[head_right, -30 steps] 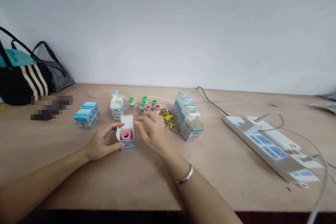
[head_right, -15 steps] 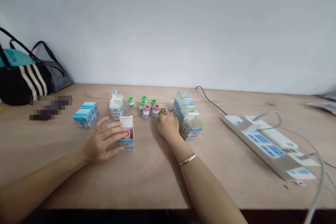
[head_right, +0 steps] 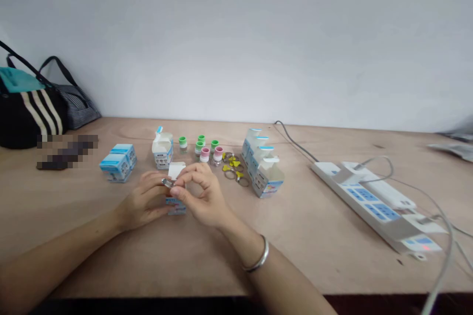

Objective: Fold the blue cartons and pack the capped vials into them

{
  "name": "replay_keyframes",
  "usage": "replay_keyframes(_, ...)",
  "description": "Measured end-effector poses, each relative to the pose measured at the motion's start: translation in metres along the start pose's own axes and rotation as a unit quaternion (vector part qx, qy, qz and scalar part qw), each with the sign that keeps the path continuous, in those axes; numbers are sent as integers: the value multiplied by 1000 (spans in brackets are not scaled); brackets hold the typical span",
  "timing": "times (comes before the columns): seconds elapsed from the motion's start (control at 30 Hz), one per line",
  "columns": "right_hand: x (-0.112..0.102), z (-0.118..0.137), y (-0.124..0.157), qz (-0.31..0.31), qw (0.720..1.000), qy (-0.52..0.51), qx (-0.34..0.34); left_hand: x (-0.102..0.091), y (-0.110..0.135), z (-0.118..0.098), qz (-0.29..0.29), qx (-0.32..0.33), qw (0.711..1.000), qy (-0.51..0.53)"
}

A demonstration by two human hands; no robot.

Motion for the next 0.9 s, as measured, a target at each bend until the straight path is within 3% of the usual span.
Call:
replay_keyframes(0.1, 8, -6, 1, -6, 999, 15, 44, 0, 0, 1, 2, -12, 1000, 4)
replay_keyframes(0.33, 3, -26, 4, -62, 990, -14, 124, -1, -2, 1, 5, -24, 1000, 11)
replay_keyframes(0.63, -4, -17, 4, -71, 991, 43, 107, 0, -1, -1, 10, -19, 1000, 14)
replay_keyframes(0.9, -2, -26, 3, -63, 984, 118, 116, 0, -1, 0, 1, -14, 1000, 9)
Point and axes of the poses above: each hand's wrist, its own y-axis away from the middle knuckle, its own x-axis out of the palm, z = x × y, the point moved 6 cm from there along -y, towards the middle knuckle, and after that the axes turned 8 degrees about z, right-handed, at the moved point
